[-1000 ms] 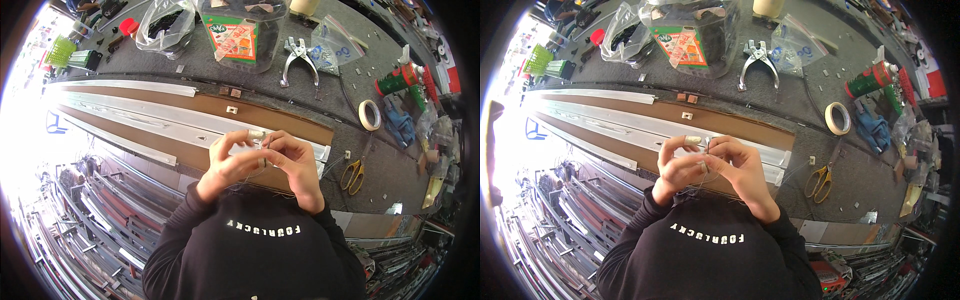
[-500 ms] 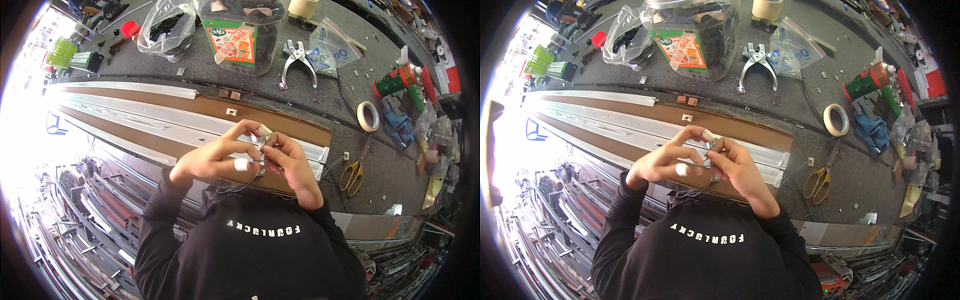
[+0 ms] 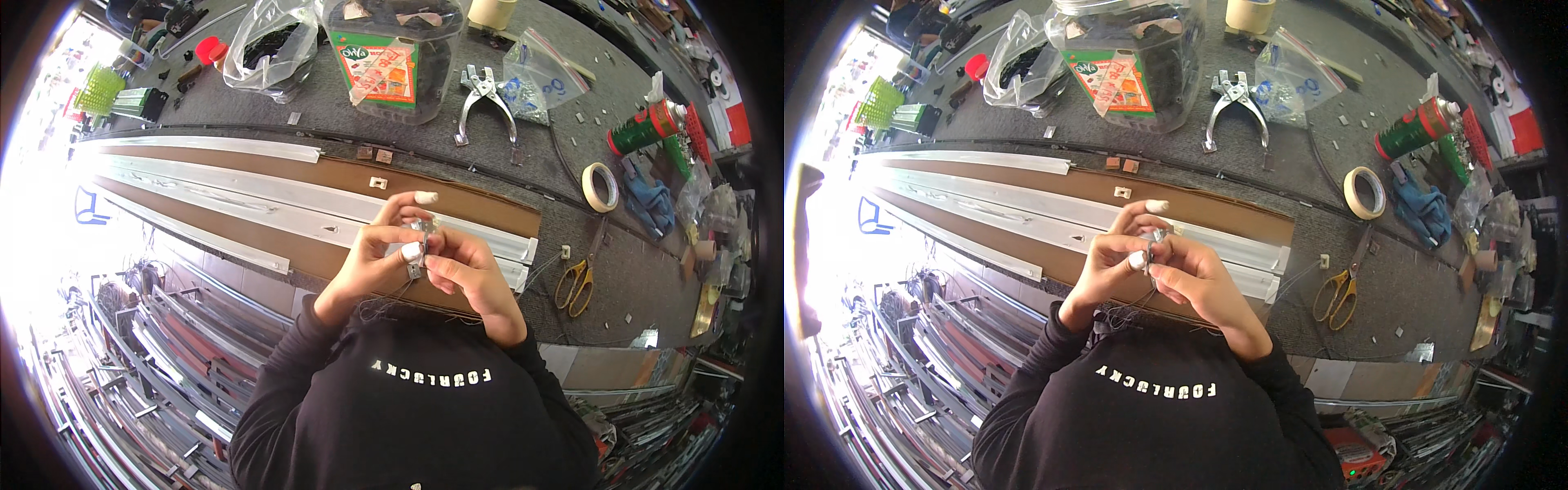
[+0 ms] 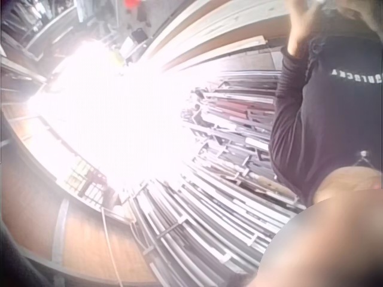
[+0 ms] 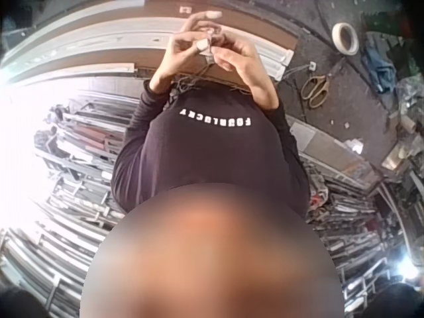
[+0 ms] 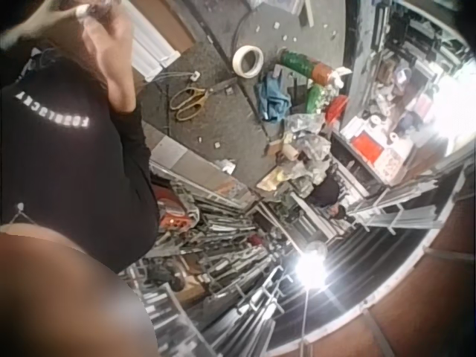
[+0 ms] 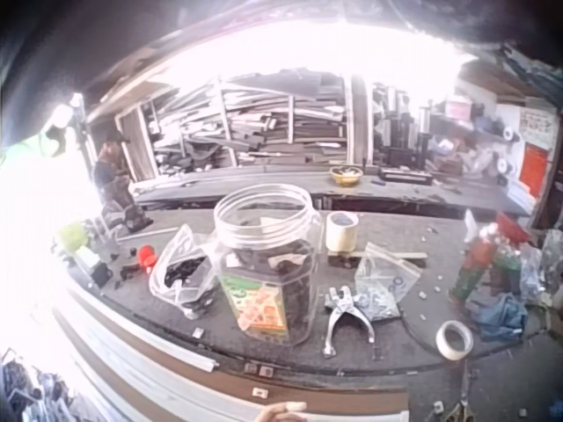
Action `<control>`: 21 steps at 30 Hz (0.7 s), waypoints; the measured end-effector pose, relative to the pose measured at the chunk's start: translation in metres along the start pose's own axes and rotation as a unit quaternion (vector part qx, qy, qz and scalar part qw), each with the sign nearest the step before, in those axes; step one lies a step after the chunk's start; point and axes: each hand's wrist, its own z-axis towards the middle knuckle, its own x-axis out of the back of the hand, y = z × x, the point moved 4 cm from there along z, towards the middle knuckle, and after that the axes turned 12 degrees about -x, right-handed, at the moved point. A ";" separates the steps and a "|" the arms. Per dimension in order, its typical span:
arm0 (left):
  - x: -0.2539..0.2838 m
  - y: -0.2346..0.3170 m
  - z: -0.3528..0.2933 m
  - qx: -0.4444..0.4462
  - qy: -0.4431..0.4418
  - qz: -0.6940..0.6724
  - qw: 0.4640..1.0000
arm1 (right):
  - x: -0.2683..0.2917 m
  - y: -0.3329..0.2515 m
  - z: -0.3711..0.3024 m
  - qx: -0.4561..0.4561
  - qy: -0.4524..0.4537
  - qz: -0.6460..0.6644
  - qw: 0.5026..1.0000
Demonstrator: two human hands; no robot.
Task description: The person assembles a long metal frame by aligning metal profiles on a workbench, inserting small metal brackets, and securing them with pliers. They also cut and strip wires, then attach wire connectors to the frame.
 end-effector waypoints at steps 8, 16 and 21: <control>0.008 0.002 0.001 0.000 -0.030 -0.001 1.000 | 0.005 0.010 0.003 -0.064 -0.050 0.080 0.993; 0.024 0.000 -0.006 0.014 0.064 -0.100 0.993 | 0.011 0.004 -0.001 -0.022 0.028 0.038 0.999; 0.026 -0.004 -0.015 0.024 0.177 -0.135 0.975 | 0.013 0.002 0.000 0.004 0.022 0.036 0.999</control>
